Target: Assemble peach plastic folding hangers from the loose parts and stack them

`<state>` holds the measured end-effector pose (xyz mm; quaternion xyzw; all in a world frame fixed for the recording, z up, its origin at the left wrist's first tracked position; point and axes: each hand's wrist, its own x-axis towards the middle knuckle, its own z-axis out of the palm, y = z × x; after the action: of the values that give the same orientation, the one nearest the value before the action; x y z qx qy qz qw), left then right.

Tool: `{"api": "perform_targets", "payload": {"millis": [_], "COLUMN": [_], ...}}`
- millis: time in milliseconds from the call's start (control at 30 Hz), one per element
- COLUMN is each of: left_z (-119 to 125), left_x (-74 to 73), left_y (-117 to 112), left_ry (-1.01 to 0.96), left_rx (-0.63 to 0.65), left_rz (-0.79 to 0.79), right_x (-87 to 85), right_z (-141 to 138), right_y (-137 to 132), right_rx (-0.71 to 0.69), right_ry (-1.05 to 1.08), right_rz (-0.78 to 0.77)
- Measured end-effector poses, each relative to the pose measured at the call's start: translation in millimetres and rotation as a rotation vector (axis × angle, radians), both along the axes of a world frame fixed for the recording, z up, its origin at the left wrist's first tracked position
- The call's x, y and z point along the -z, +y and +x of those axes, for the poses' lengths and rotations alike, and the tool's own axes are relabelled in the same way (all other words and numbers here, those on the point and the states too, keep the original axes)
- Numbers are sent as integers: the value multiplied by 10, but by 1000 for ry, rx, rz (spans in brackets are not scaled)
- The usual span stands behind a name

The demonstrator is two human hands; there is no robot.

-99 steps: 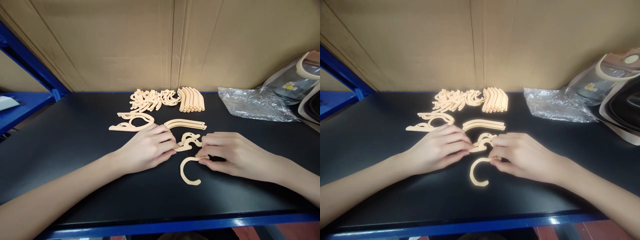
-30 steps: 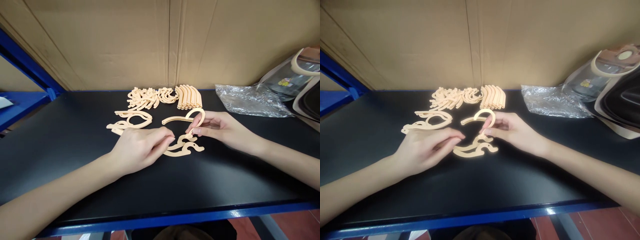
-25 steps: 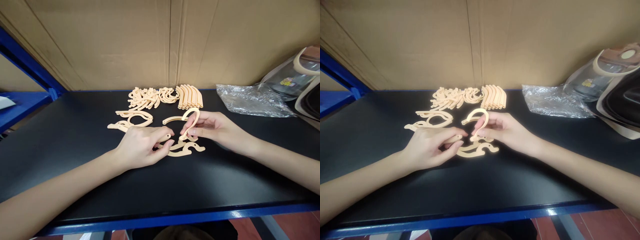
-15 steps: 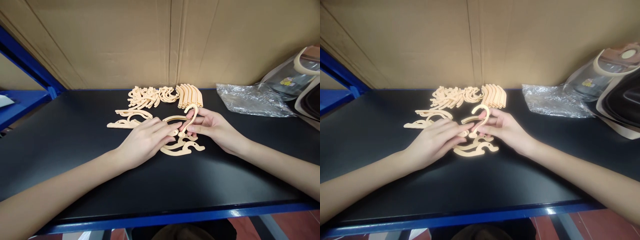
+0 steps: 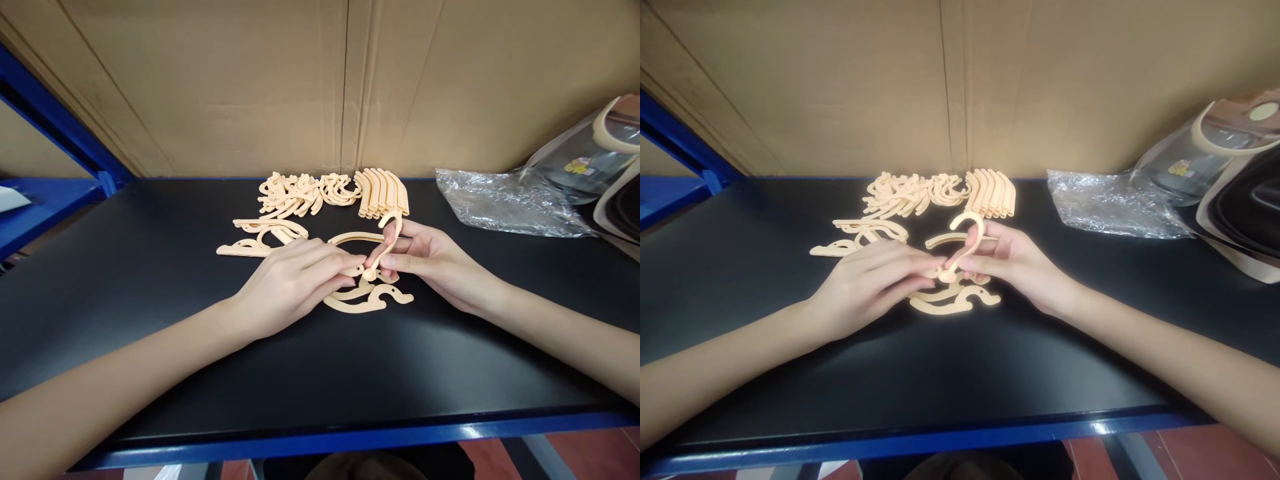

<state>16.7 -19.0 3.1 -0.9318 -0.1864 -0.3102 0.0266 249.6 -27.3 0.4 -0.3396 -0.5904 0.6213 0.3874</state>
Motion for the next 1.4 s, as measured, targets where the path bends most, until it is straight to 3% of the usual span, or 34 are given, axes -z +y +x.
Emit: {"api": "perform_targets", "payload": {"millis": [767, 1400], "left_z": [6, -14], "left_x": [1, 25], "left_y": [-15, -8], "left_ry": [-45, 53], "left_rx": [72, 38], "left_rz": [58, 212], "right_x": [33, 34], "right_z": [9, 5], "right_y": [0, -30], "right_rx": [-9, 110], "right_ry": [-13, -50], "right_rz": [-80, 69]}}
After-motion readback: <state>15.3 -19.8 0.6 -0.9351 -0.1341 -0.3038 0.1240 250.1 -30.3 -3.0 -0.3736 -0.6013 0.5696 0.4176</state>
